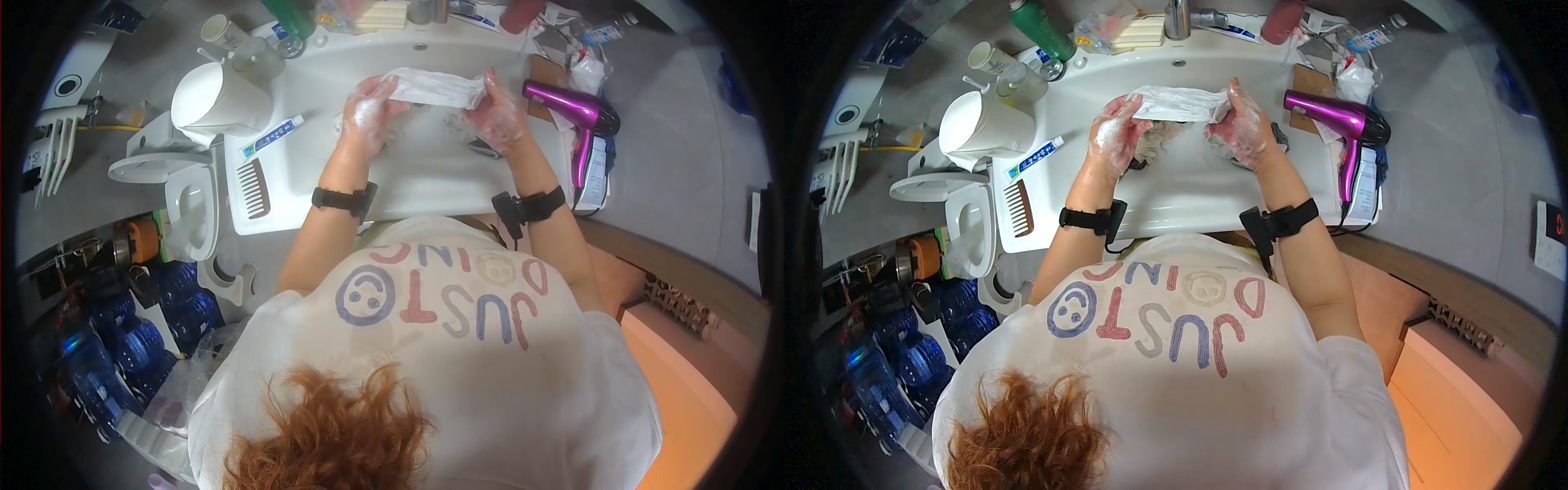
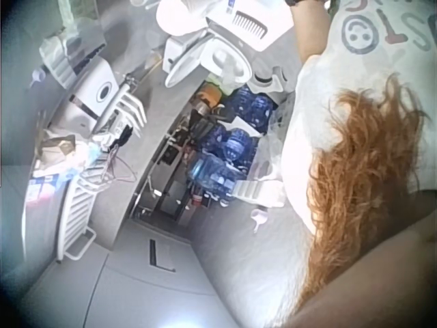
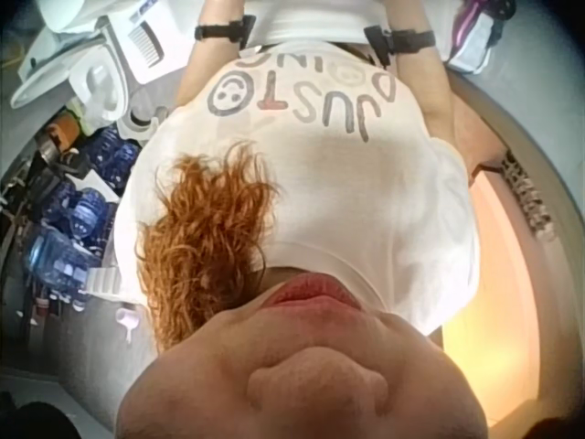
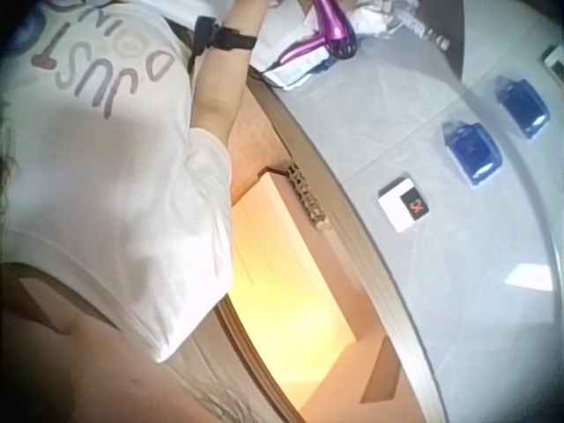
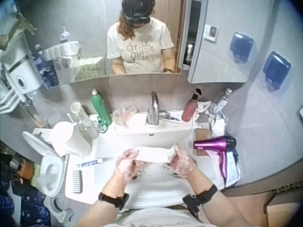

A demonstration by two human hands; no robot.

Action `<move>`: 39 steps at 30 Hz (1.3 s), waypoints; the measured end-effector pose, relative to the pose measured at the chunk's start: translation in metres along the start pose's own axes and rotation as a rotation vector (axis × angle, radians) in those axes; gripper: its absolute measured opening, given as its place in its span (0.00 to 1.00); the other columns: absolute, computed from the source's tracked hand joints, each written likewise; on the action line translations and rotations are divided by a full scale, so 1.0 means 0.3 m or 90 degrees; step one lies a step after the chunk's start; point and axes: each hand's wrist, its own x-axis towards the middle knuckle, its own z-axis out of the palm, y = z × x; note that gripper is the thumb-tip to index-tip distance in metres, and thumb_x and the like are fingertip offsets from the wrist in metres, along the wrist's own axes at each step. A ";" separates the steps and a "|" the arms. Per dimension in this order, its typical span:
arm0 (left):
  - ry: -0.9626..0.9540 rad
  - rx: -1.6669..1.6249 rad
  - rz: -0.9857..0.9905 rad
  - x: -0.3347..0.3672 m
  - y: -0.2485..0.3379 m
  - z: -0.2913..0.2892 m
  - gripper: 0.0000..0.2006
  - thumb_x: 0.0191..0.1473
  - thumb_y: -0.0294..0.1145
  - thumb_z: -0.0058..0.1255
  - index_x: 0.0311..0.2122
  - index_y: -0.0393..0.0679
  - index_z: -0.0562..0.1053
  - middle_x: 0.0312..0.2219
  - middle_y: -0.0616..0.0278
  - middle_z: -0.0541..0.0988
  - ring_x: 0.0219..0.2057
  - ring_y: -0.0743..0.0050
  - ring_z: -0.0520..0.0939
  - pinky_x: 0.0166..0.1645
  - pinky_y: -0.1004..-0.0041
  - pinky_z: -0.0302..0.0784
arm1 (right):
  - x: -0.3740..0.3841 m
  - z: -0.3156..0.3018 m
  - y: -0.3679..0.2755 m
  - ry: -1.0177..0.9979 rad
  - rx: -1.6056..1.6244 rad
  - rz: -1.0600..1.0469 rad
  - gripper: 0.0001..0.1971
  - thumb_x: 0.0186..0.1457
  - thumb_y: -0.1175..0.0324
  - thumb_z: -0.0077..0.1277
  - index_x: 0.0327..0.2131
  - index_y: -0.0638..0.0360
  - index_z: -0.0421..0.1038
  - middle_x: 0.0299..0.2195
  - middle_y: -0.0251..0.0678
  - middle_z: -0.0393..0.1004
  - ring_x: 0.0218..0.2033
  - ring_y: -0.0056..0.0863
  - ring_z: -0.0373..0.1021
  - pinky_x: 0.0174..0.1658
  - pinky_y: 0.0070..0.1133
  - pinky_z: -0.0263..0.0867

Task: Hand-washing small items of clothing with soap in a bathroom sink.

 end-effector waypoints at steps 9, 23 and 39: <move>0.071 -0.018 0.010 -0.003 -0.024 0.023 0.16 0.53 0.33 0.43 0.45 0.38 0.62 0.35 0.60 0.70 0.29 0.77 0.72 0.29 0.79 0.71 | -0.002 -0.046 -0.009 -0.110 -0.043 0.011 0.07 0.54 0.67 0.44 0.34 0.60 0.63 0.26 0.28 0.65 0.22 0.13 0.62 0.22 0.13 0.58; 0.042 0.625 0.340 -0.024 -0.081 0.142 0.19 0.41 0.41 0.56 0.36 0.38 0.72 0.29 0.56 0.71 0.28 0.69 0.71 0.34 0.73 0.68 | -0.013 -0.015 0.000 -0.170 -0.026 0.038 0.08 0.51 0.73 0.45 0.36 0.64 0.64 0.30 0.33 0.68 0.30 0.20 0.66 0.32 0.18 0.64; -0.007 0.509 0.209 0.035 -0.112 0.105 0.07 0.47 0.22 0.46 0.35 0.35 0.69 0.26 0.61 0.73 0.24 0.78 0.74 0.28 0.77 0.77 | -0.048 -0.027 0.010 -0.075 -0.083 0.028 0.07 0.53 0.65 0.45 0.32 0.57 0.65 0.19 0.27 0.62 0.17 0.14 0.57 0.16 0.11 0.53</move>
